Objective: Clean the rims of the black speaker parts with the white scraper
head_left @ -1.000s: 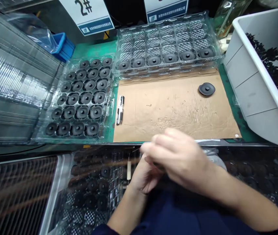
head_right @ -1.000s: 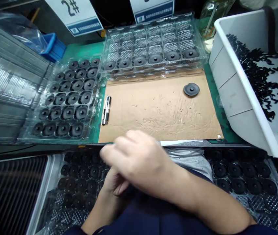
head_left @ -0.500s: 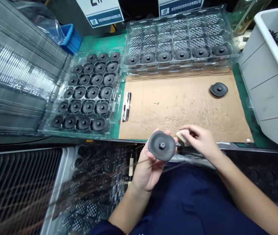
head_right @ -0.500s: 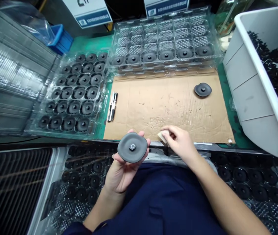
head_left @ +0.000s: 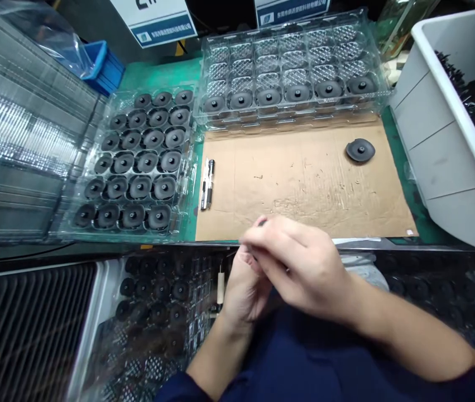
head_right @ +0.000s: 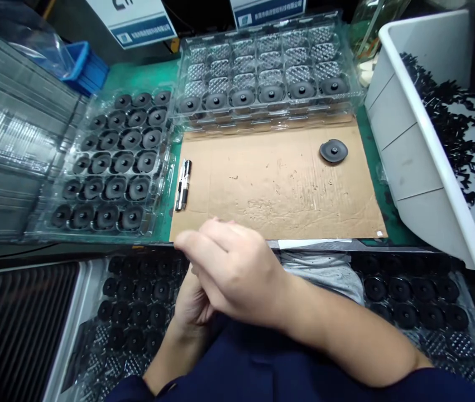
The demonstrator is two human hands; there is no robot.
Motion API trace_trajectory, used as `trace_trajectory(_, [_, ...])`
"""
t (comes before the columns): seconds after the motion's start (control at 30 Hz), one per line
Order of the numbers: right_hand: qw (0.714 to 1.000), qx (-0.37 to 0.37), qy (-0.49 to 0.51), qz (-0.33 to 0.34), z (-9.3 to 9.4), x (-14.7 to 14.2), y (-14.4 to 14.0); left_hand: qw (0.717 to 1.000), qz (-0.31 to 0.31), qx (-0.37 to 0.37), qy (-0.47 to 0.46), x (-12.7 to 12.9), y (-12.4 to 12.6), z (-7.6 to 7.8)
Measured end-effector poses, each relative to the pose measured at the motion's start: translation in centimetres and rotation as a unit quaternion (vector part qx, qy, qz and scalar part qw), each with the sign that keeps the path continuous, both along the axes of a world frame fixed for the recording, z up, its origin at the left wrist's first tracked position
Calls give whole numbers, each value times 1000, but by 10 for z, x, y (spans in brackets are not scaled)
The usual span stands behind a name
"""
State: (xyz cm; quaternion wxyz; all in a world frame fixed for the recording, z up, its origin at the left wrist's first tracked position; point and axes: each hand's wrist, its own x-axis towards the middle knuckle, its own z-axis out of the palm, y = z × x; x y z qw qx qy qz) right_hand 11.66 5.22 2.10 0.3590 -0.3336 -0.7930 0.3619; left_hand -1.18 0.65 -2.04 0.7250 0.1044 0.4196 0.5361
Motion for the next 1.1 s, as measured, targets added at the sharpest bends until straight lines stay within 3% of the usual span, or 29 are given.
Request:
trace_trajectory(0.1, [998, -23, -16, 51, -2, 11, -4, 1000, -3, 26, -6, -3, 2, 3])
trace_trajectory(0.23, [995, -4, -87, -38, -5, 26, -5, 1000, -3, 25, 9, -7, 1, -1])
trace_trajectory(0.3, [996, 3, -65, -55, -12, 30, -1, 1000, -2, 17, 3, -7, 0, -3])
trace_trajectory(0.37, [996, -23, -16, -83, -26, 33, 5, 999, -1, 22, -27, -8, -1, -2])
trace_trajectory(0.43, [985, -63, -7, -162, -50, 40, 12, 997, -9, 27, -70, -8, -2, 1])
trace_trajectory(0.5, [967, -78, -63, -235, -79, 50, 20, 994, -19, 23, -102, -8, -3, 4])
trace_trajectory(0.6, [956, -50, -154, -245, -116, 65, 24, 992, -29, 21, -123, -7, -3, 6])
trace_trajectory(0.67, [949, -26, -159, -271, -126, 70, 17, 991, -36, 23, -130, -7, -4, 6])
trace_trajectory(0.8, [942, 1, -113, -316, -121, 69, -9, 990, -59, 23, -125, -3, -6, 5])
trace_trajectory(0.9, [952, -25, -61, -299, -115, 62, -24, 994, -67, 65, -47, 1, -7, 1])
trace_trajectory(0.97, [957, -38, -55, -282, -114, 58, -29, 984, -57, 139, 91, 2, -7, -5])
trace_trajectory(1.1, [961, -62, -43, -267, -108, 54, -40, 880, -63, 283, 375, 0, -10, -17])
